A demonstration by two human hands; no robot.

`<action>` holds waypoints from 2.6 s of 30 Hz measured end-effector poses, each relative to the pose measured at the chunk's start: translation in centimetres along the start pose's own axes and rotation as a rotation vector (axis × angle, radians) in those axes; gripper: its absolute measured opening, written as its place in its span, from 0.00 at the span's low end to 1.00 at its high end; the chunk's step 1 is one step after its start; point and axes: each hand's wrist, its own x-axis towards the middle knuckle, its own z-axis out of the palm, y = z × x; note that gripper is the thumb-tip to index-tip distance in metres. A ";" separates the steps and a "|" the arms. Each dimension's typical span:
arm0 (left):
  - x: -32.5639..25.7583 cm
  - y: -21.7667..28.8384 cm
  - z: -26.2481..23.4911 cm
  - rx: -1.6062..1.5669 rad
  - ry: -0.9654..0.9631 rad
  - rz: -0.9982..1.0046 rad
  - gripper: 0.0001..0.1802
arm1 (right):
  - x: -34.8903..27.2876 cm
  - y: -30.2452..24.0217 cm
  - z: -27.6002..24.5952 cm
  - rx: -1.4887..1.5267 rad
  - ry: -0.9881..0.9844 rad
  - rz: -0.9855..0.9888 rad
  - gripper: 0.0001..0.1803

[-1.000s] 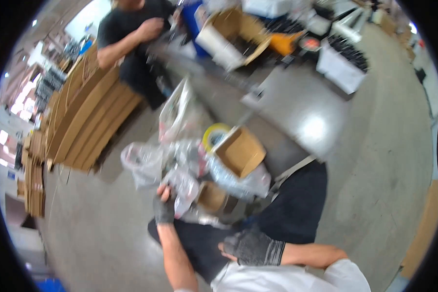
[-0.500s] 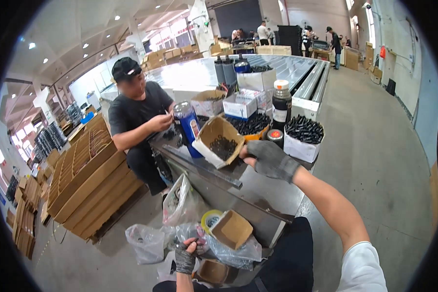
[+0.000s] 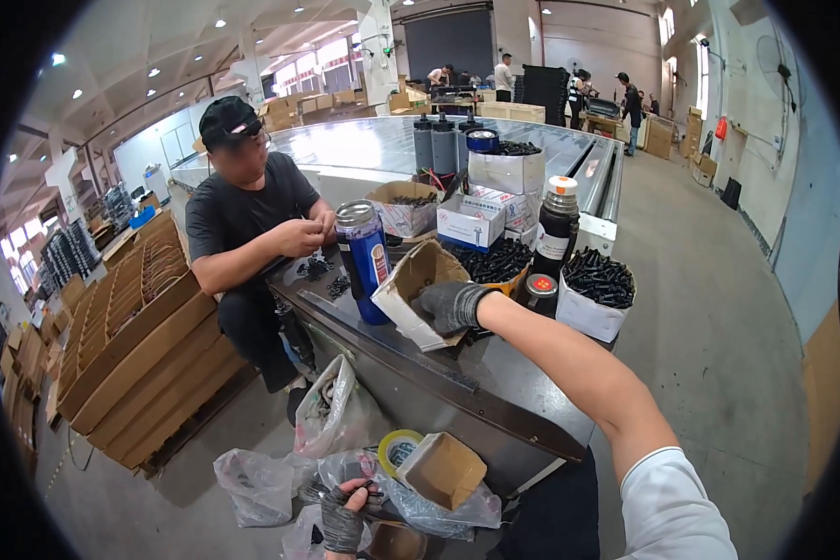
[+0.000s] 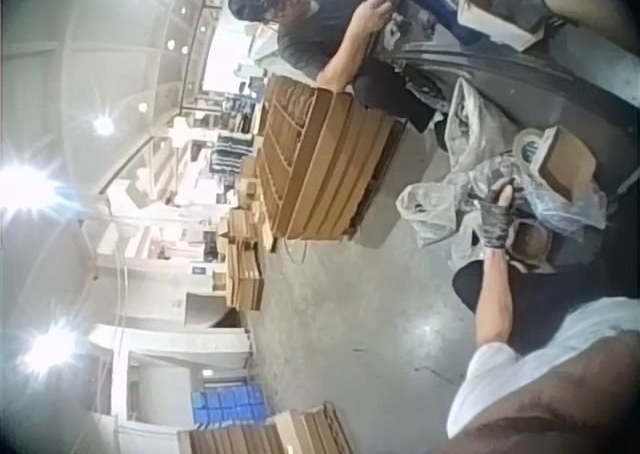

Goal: Assembling small washers onto metal rods at an industrial workbench.

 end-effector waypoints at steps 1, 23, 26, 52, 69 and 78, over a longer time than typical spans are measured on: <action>0.0 0.0 0.0 0.048 0.003 0.003 0.12 | 0.2 0.1 0.2 0.007 -0.002 0.005 0.21; -1.8 -2.0 2.9 -0.114 -0.021 -0.079 0.13 | -16.0 2.3 -1.7 0.867 -0.145 0.014 0.13; -1.9 -2.5 4.2 -0.099 -0.022 -0.087 0.13 | -18.4 2.3 1.1 0.590 -0.087 -0.024 0.11; -0.9 0.3 13.8 0.094 -0.217 -0.101 0.14 | -29.1 -3.0 6.4 0.202 0.706 0.111 0.11; -2.1 0.7 13.7 -0.014 -0.281 -0.199 0.13 | -28.1 -8.8 6.5 -0.005 0.483 0.198 0.20; -2.7 0.4 13.6 0.035 -0.264 -0.192 0.12 | -27.7 -10.9 7.2 -0.208 0.477 0.255 0.31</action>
